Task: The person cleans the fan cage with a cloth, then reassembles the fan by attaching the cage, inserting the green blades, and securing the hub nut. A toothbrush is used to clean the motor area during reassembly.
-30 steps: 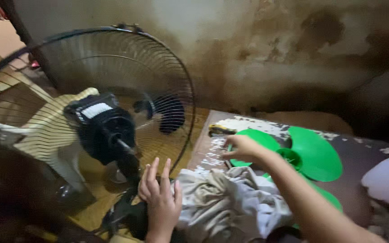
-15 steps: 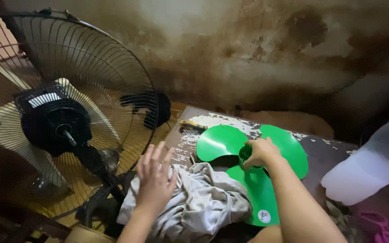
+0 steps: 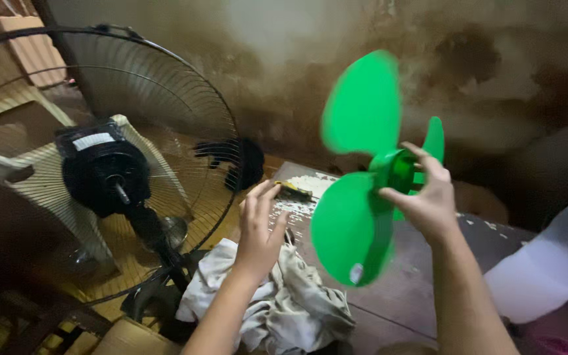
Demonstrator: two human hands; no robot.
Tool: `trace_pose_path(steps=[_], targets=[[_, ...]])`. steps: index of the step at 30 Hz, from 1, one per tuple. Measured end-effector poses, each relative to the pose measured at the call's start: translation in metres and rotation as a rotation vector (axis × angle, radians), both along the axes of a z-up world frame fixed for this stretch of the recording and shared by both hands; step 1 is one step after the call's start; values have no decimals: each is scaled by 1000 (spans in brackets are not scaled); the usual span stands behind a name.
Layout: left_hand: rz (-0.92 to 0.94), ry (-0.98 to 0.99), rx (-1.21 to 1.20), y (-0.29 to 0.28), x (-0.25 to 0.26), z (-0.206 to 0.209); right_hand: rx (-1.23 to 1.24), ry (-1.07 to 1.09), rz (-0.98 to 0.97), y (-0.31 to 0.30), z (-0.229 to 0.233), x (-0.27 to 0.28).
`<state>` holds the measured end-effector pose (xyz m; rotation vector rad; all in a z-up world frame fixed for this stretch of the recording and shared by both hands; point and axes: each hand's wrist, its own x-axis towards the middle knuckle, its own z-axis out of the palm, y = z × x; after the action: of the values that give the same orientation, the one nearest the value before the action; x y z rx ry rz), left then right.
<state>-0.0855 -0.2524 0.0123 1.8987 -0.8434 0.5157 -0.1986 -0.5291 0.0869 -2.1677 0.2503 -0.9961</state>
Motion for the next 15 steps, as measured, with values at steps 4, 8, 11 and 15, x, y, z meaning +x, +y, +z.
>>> trace_pose_path(steps=[4,8,11,15], targets=[[-104,-10,-44,-2,-8,39,677,-240,442,-1,4,6],[-217,-31,-47,0,-31,77,862,-218,587,-2,1,23],[-188,-183,55,9,-46,96,867,-129,632,10,-7,37],[-67,-278,232,26,-52,112,807,51,678,39,-18,48]])
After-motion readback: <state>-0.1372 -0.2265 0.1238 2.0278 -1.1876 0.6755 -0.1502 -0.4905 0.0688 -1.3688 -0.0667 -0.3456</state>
